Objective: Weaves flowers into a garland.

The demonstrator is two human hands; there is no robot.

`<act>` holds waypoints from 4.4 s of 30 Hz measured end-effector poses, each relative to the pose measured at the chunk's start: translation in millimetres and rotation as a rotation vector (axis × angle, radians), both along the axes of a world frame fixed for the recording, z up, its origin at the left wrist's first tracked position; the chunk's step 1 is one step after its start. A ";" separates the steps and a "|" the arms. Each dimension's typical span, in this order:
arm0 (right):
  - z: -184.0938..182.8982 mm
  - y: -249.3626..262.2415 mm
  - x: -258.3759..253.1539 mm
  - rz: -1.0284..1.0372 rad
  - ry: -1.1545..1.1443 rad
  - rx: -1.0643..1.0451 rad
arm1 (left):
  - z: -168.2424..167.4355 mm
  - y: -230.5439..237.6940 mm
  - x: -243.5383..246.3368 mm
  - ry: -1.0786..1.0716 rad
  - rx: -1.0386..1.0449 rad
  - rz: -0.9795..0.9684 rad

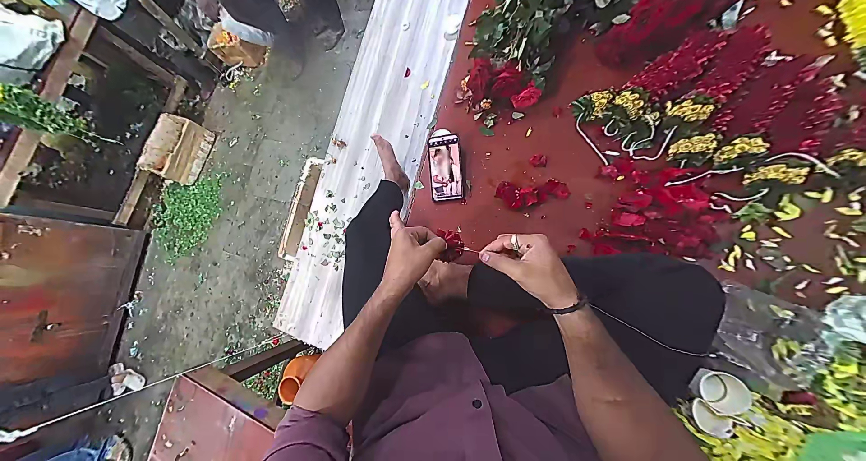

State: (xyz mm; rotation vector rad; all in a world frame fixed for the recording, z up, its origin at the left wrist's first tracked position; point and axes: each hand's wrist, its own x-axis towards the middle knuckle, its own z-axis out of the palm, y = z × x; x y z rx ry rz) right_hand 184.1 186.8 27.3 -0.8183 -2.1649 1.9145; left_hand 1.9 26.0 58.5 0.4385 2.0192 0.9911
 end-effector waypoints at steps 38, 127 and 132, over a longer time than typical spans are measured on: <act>4.1 3.3 0.4 -0.144 0.143 -0.252 | -10.6 -15.3 5.8 -0.124 0.205 -0.110; 53.8 -8.4 -10.0 -0.419 0.339 -0.362 | 20.8 -12.0 2.3 -0.047 -0.017 -0.138; 45.1 -38.7 -15.3 -0.354 0.142 -0.432 | 19.6 -8.1 6.1 -0.061 0.043 -0.180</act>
